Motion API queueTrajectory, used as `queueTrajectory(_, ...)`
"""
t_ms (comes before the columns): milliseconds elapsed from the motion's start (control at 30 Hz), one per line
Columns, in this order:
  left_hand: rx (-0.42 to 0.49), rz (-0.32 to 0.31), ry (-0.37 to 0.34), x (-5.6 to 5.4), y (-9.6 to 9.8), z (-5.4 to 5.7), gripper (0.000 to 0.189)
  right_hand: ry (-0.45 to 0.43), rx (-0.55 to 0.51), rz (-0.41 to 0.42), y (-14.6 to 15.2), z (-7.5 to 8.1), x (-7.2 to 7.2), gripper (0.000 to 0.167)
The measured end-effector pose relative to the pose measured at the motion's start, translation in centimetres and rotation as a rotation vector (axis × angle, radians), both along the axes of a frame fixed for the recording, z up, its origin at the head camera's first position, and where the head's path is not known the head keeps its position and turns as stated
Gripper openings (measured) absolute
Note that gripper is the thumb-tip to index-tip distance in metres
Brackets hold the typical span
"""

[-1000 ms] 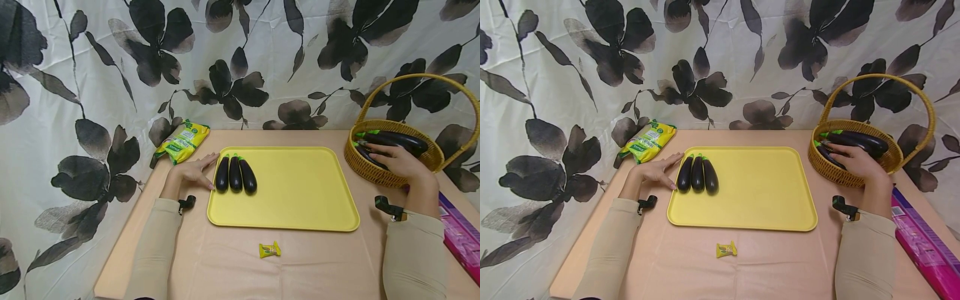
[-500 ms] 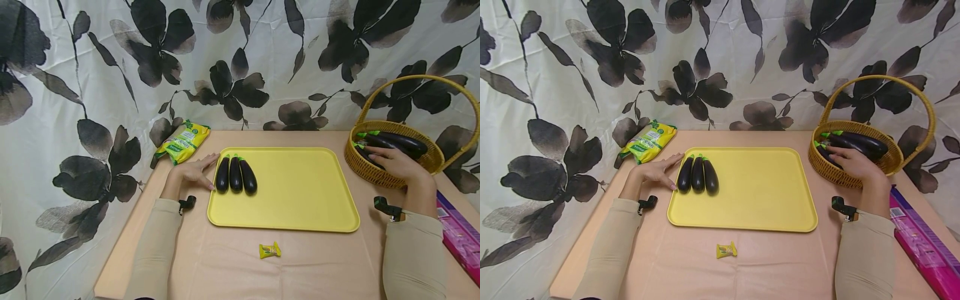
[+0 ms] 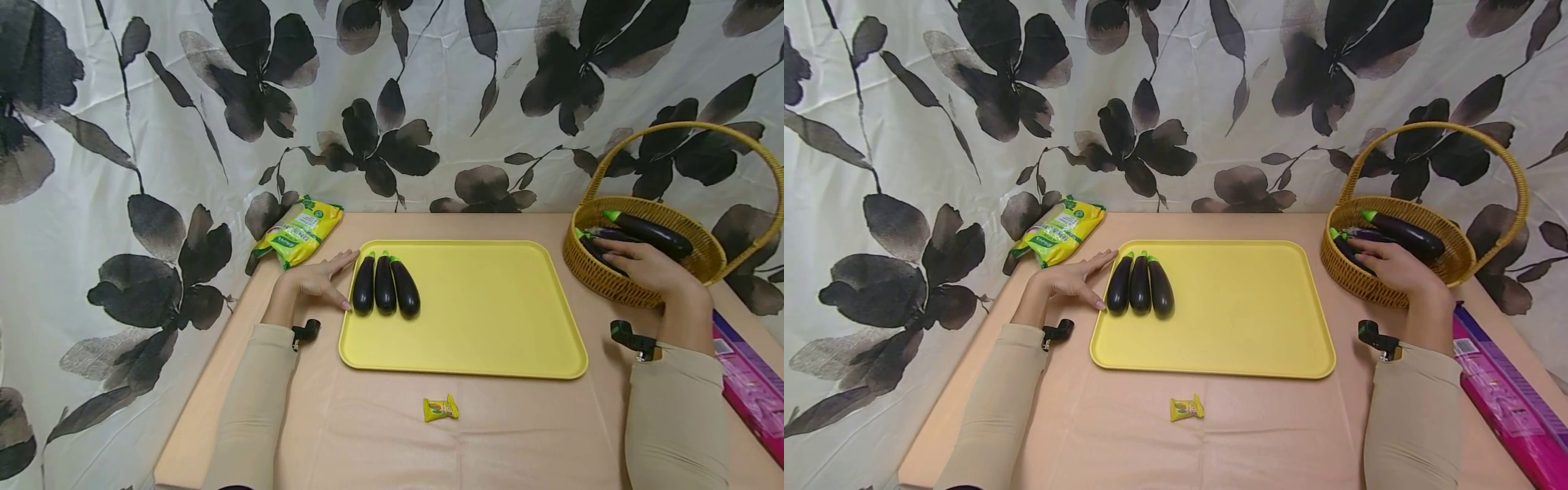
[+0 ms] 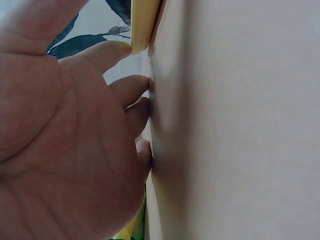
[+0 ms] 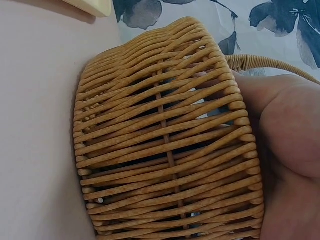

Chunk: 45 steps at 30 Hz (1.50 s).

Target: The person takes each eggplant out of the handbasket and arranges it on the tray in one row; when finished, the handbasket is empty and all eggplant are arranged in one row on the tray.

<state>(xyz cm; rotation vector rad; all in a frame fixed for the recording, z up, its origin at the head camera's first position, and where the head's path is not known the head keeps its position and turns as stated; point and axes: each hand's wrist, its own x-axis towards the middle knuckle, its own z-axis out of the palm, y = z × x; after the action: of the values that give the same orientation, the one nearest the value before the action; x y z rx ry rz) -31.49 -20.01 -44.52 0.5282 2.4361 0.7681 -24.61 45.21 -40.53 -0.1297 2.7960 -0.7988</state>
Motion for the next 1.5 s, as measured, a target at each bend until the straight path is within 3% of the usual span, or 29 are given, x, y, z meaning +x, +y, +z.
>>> queueTrajectory(233, -0.003, 0.002, -0.005, 0.0, 0.0, -0.1, 0.134, -0.013, -0.008, -0.023, -0.1, 0.1, 0.0, 0.06)
queueTrajectory(567, 0.01, 0.01, -0.01, -0.1, 0.0, -0.1, 0.136, 0.042, -0.042, -0.014, 0.1, 0.6, 0.2, 0.058)
queueTrajectory(867, 0.009, 0.008, -0.009, -0.1, -0.1, 0.1, 0.137, 0.119, -0.228, -0.187, -0.1, 1.1, 0.7, 0.065)
queueTrajectory(1167, 0.013, 0.003, -0.012, 0.0, 0.0, 0.1, 0.136, 0.24, -0.351, -0.235, -3.3, 2.5, 0.5, 0.054)
queueTrajectory(1333, 0.008, 0.002, -0.012, 0.0, 0.0, 0.2, 0.136, 0.307, -0.402, -0.197, -6.1, 2.5, -0.4, 0.054)
queueTrajectory(1500, -0.002, 0.001, -0.009, -0.1, 0.0, 0.1, 0.136, 0.311, -0.424, -0.156, -8.2, 2.3, -1.0, 0.056)
